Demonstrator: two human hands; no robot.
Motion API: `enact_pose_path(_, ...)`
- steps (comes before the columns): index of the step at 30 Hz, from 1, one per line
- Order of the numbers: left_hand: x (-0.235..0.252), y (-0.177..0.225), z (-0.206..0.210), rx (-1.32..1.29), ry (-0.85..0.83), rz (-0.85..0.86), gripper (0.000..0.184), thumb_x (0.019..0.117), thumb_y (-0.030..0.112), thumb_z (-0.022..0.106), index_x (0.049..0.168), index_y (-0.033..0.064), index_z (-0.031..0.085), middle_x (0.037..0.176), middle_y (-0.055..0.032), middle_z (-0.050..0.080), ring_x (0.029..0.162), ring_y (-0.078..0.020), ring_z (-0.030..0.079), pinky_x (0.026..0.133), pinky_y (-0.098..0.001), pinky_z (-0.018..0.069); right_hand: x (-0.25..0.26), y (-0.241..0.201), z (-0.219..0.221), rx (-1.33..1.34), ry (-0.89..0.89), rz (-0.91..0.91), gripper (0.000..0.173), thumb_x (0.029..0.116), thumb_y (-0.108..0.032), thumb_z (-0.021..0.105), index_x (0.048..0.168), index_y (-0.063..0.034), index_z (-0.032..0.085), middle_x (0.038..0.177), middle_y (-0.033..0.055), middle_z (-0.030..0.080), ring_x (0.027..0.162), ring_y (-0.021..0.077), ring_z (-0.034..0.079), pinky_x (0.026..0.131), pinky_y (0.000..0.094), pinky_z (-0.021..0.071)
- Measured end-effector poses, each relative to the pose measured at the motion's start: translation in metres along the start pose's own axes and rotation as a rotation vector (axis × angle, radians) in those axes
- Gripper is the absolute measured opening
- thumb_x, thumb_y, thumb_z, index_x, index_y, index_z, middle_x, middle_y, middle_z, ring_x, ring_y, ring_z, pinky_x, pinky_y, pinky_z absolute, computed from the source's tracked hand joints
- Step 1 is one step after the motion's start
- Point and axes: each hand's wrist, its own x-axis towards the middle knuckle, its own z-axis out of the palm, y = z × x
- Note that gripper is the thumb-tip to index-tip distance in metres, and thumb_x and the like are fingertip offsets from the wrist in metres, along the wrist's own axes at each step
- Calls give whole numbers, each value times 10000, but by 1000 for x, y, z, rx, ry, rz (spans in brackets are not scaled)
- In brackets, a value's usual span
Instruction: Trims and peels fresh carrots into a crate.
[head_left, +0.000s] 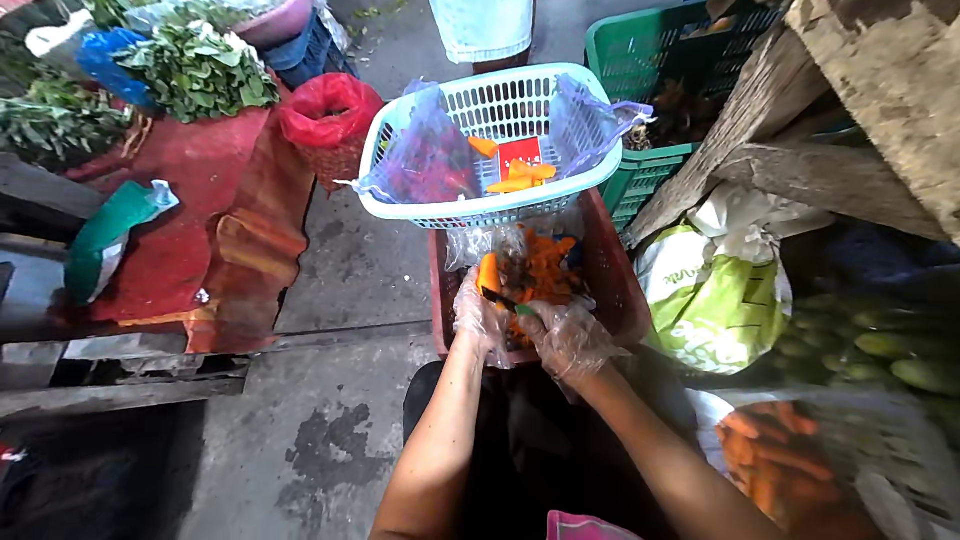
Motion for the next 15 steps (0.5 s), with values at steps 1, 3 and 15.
enact_pose_path(1, 0, 0, 1, -1, 8, -1, 352, 1106, 383, 319, 1051, 124, 552, 806, -35, 566, 644, -134, 563, 571, -283, 498, 0, -3, 0, -25, -23, 18, 480, 1092, -440, 441, 1387, -119, 643, 1254, 193, 701, 1232, 371, 637, 1048, 569, 470)
enact_pose_path(3, 1, -1, 1, 10, 25, -5, 346, 1106, 380, 329, 1056, 122, 554, 824, -38, 562, 670, -138, 566, 590, -291, 501, 4, -6, 0, -53, -30, 27, 475, 1093, -438, 439, 1363, -110, 650, 1240, 194, 704, 1221, 366, 643, 1036, 564, 476)
enact_pose_path(15, 9, -2, 0, 176, 73, 79, 381, 1114, 379, 333, 1125, 85, 574, 882, -66, 568, 736, -164, 560, 644, -339, 503, 26, -5, -10, 1, -89, 13, 475, 1097, -458, 430, 1353, -127, 655, 1214, 189, 706, 1194, 363, 651, 1035, 585, 474)
